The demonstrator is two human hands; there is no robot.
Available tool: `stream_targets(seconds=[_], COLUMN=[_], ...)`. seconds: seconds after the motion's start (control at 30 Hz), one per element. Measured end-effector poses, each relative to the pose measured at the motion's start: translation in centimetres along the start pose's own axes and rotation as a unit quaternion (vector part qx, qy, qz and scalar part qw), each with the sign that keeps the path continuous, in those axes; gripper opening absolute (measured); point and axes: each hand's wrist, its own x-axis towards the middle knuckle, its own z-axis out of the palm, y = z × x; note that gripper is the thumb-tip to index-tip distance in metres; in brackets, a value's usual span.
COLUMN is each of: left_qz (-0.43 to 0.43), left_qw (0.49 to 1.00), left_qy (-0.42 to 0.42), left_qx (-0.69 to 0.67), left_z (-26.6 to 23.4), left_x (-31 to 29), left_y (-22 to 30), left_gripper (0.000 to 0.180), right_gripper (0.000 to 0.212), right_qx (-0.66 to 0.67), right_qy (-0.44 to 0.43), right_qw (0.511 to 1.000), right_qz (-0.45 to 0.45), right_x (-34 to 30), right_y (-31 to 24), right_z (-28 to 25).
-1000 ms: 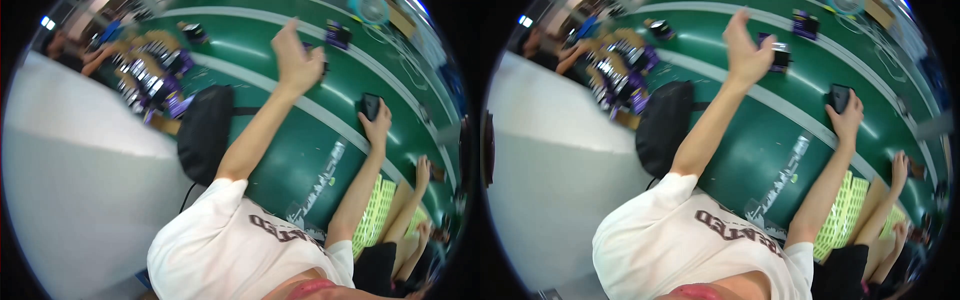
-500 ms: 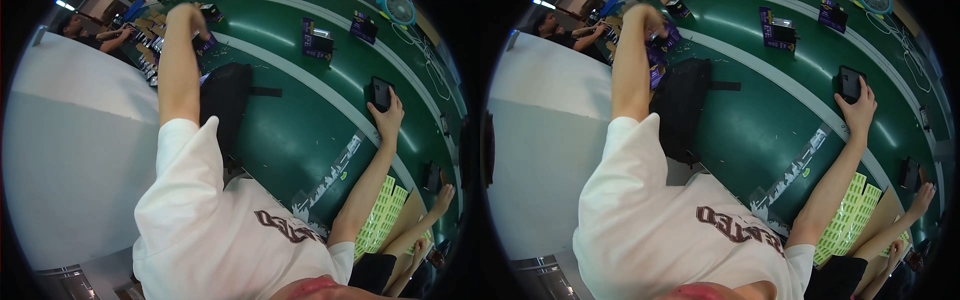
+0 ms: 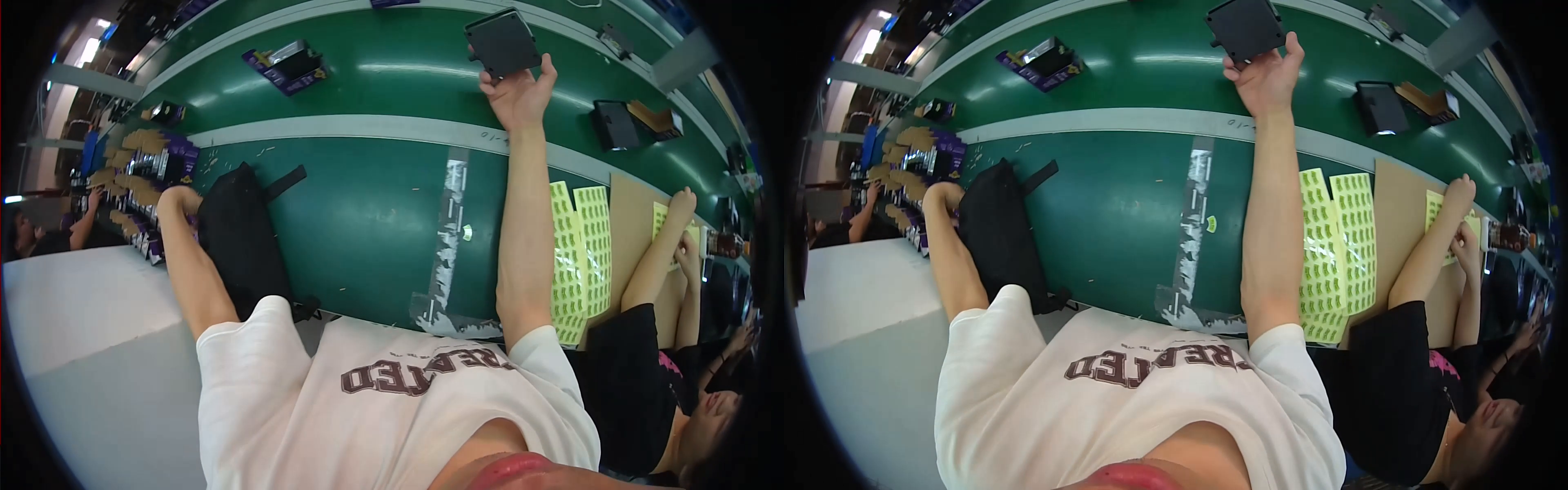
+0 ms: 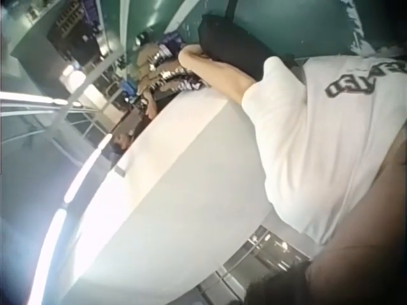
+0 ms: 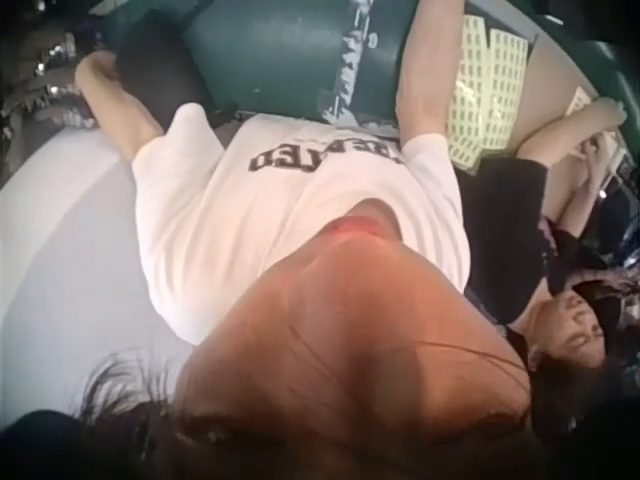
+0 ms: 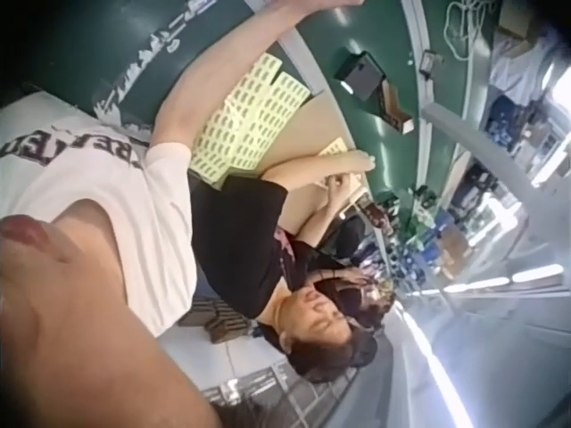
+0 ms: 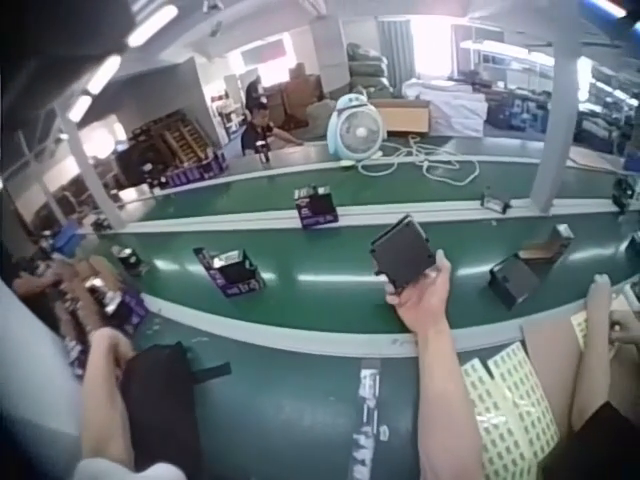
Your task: Packaging products into small cardboard boxes at an assembly line workstation.
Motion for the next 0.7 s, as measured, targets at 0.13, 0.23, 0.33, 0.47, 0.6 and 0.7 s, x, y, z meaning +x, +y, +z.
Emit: stream_targets(seconds=[0.13, 0.23, 0.33, 0.47, 0.6, 0.7], left_qz=[-0.029, -0.027, 0.071, 0.274, 0.583, 0.676], left_qw=[0.998, 0.996, 0.983, 0.874, 0.617, 0.490], left_qy=[-0.036, -0.042, 0.148, 0.323, 0.422, 0.420], left_qx=[-0.047, -0.070, -0.076, -0.237, -0.316, -0.356], left_z=[0.5, 0.3, -2.3, -4.1, -3.3, -1.6], left_x=[1.4, 1.2, -3.9, -12.2, -17.8, -17.9], left_y=[-1.8, -2.2, -2.1, -0.4, 6.0, 13.7], left_gripper=[0.022, 0.027, 0.034, 0.037, 0.045, 0.054], right_gripper=[0.068, 0.069, 0.057, 0.046, 0.041, 0.044], right_qx=[0.046, 0.044, 0.112, 0.035, -0.060, -0.060], right_qy=[0.010, 0.032, -0.104, -0.066, 0.006, -0.020], right_qw=[0.999, 0.998, 0.988, 0.996, 0.995, 0.995], right_qz=[-0.007, -0.014, -0.002, -0.042, -0.079, -0.073], right_x=[-0.6, -0.7, -0.2, -0.1, -0.6, -1.7], right_y=[0.2, 0.1, 0.2, 0.8, 0.8, 0.1], right_z=[1.7, 1.9, 1.0, 0.6, 1.8, 3.1])
